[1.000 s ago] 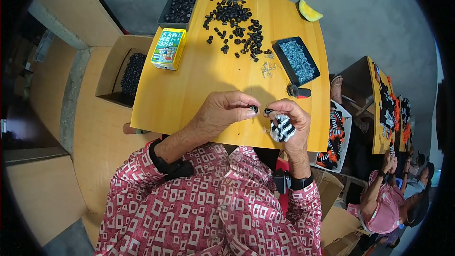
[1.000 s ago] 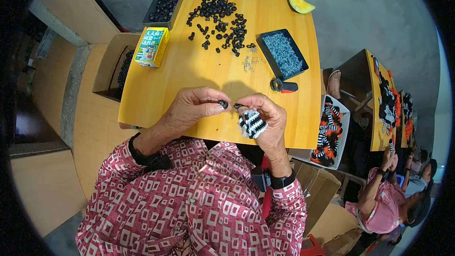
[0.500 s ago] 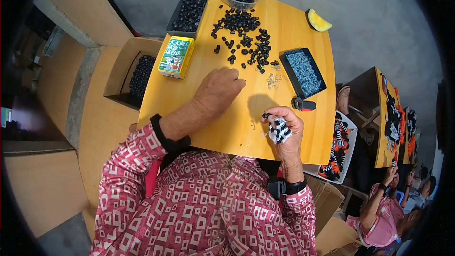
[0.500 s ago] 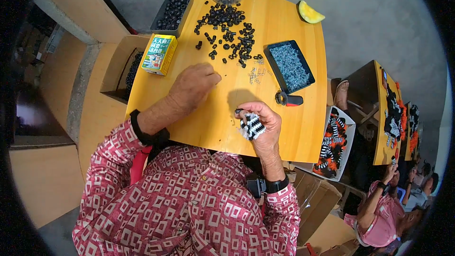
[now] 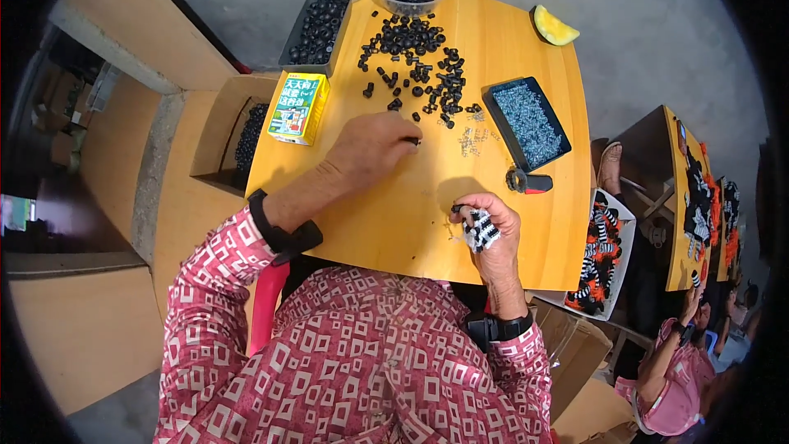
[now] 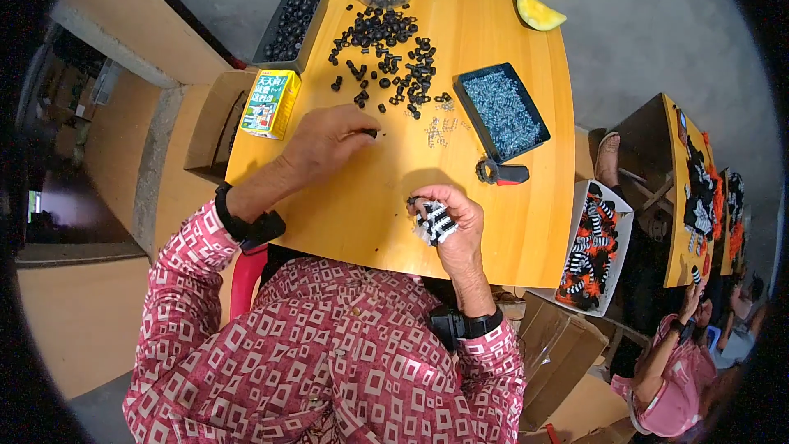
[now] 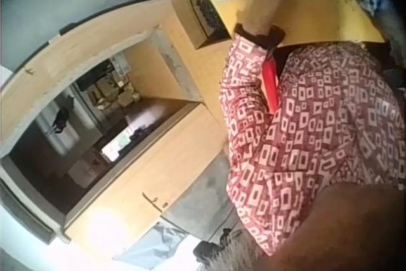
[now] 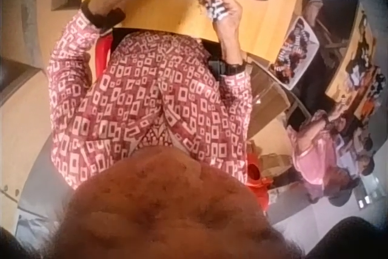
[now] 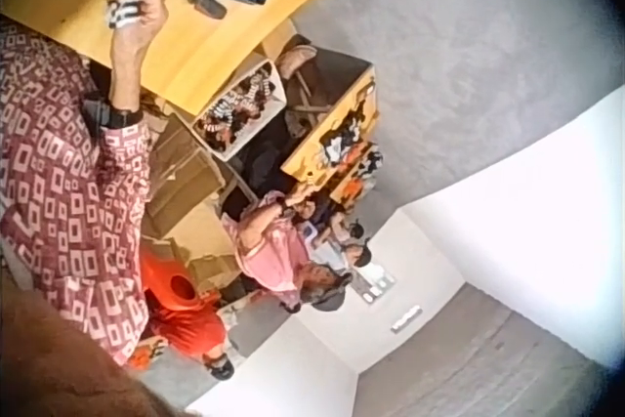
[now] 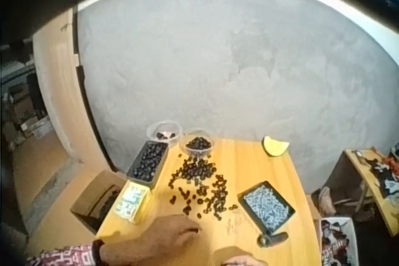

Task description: The person assembles small black plastic parts onto a striped cylindrical object by hand at a workstation.

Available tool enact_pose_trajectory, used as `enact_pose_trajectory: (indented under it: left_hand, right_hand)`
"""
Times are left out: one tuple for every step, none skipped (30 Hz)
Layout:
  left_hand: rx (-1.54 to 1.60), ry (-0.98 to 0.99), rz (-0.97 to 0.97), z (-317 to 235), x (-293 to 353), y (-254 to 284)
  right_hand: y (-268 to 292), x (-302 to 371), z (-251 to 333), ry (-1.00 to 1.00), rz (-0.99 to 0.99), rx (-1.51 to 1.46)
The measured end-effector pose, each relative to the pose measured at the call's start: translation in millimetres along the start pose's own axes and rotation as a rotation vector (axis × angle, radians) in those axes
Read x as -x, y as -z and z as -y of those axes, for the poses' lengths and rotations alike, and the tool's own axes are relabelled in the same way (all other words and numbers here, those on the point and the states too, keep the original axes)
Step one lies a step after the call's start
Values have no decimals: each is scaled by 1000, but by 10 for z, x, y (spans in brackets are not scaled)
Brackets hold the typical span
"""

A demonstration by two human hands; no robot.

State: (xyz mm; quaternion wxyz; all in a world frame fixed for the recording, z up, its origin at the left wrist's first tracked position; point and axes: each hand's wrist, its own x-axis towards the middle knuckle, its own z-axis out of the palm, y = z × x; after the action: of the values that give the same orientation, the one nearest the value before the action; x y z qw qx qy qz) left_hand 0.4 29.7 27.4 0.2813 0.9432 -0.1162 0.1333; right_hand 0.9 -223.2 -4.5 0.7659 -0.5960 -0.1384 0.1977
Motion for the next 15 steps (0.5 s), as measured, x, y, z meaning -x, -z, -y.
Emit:
enact_pose_trajectory:
  left_hand:
    - [324, 202, -19, -36, -23, 37]
    - [319, 190, -28, -39, -40, 69]
    - [477, 291, 12, -36, -43, 95]
    - [636, 390, 54, -45, -65, 118]
    - [635, 377, 49, -86, -98, 140]
    - [770, 415, 66, -134, -137, 174]
    - [904, 454, 84, -159, -193, 199]
    - [898, 452, 74, -169, -234, 226]
    - [965, 463, 124, -193, -300, 233]
    - [1031, 474, 174, -209, -363, 239]
    - [1015, 477, 168, -235, -434, 247]
    - [1019, 507, 224, -253, -503, 247]
    - [1023, 539, 281, -257, -567, 247]
    - [1060, 524, 252, -215, -632, 249]
    - [1056, 523, 245, -110, -709, 258]
  right_hand:
    - [10, 10, -7, -35, -8, -3]
    - [15, 14, -27, -36, -18, 20]
    - [-6, 30, -31, -24, -10, 42]
    - [-36, 50, -9, -37, 6, 64]
    - [-72, 71, 11, -53, 19, 88]
    - [-109, 67, -14, 40, 32, 167]
    - [-101, 69, -34, 16, 65, 174]
    - [-149, 81, 24, -26, 95, 239]
    - [-190, 92, 81, -68, 125, 303]
    - [-205, 100, 73, 21, 125, 435]
    - [-188, 117, 35, 29, 133, 423]
    - [-156, 132, -25, 54, 121, 383]
    - [-142, 131, -63, 77, 108, 342]
    - [-181, 120, 10, 93, 110, 346]
    - [-198, 115, 38, 98, 115, 345]
